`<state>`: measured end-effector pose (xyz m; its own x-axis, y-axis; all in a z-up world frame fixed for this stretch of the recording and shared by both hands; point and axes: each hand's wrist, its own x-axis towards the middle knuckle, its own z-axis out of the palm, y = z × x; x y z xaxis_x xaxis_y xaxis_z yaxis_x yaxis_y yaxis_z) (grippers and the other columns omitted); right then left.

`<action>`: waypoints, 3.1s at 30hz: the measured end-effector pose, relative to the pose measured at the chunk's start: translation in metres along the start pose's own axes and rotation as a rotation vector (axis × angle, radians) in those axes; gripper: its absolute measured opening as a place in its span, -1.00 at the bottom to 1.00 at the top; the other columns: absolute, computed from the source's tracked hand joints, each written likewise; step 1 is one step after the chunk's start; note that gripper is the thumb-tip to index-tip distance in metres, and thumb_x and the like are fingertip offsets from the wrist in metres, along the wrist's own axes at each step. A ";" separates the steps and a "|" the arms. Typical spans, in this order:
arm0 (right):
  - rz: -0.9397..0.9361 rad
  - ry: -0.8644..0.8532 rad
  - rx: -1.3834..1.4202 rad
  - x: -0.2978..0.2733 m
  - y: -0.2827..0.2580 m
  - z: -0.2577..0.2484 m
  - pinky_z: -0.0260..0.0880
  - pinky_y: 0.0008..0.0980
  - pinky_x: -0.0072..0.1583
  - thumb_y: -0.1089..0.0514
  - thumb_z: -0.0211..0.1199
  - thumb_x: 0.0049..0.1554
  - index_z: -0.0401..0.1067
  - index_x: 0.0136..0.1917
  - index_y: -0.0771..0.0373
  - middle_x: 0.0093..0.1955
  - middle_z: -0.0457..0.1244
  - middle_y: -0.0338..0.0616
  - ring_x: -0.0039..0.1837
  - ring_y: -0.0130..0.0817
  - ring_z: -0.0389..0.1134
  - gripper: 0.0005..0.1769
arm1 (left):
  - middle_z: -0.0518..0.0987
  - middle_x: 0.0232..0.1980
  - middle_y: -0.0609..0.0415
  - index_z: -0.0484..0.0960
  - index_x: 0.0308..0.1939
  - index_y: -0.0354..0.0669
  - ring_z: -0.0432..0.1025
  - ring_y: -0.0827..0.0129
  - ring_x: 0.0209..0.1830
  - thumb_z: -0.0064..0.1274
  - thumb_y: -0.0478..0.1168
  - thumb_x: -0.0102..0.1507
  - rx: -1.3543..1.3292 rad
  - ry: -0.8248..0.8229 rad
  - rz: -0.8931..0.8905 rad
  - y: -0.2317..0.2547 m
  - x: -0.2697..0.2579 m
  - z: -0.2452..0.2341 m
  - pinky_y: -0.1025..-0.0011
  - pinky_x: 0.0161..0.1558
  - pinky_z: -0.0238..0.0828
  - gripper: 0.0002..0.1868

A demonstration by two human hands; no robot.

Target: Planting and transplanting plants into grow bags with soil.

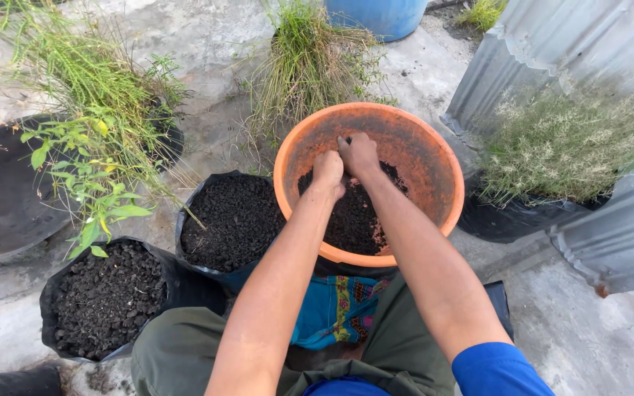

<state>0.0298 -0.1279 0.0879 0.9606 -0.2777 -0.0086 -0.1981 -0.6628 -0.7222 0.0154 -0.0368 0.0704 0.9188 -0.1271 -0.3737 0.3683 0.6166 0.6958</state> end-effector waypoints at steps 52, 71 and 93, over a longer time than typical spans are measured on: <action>-0.346 -0.582 -0.088 -0.054 -0.111 0.195 0.46 -0.17 0.12 0.22 0.35 -0.02 0.60 -0.05 0.39 -0.03 0.43 0.23 0.11 0.00 0.50 -0.73 | 0.76 -0.31 -0.14 0.77 -0.30 -0.35 0.70 0.25 -0.27 0.27 -0.28 0.06 1.137 0.422 0.230 0.142 -0.120 -0.208 0.35 -0.12 0.58 -0.80; -0.445 -0.848 0.055 -0.124 -0.131 0.195 0.52 -0.25 -0.01 0.33 0.37 -0.20 0.61 -0.06 0.37 -0.15 0.44 0.13 -0.08 -0.17 0.52 -0.64 | 0.66 -0.15 -0.38 0.75 -0.26 -0.36 0.58 -0.15 -0.03 0.36 -0.26 -0.03 1.586 0.401 0.160 0.150 -0.139 -0.268 0.10 0.02 0.54 -0.69; -0.678 -0.896 -0.154 -0.141 -0.123 0.209 0.46 -0.06 0.05 0.31 0.29 -0.18 0.59 -0.08 0.39 -0.13 0.38 0.31 0.01 0.13 0.47 -0.67 | 0.61 -0.02 -0.48 0.68 -0.15 -0.49 0.52 -0.24 0.09 0.20 -0.37 0.11 1.800 0.371 0.101 0.132 -0.139 -0.285 0.02 0.09 0.52 -0.74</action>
<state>-0.0409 0.1376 0.0334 0.6604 0.7278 -0.1846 0.4539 -0.5828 -0.6741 -0.1045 0.2843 0.0396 0.9614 0.1649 -0.2201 0.2376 -0.9009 0.3631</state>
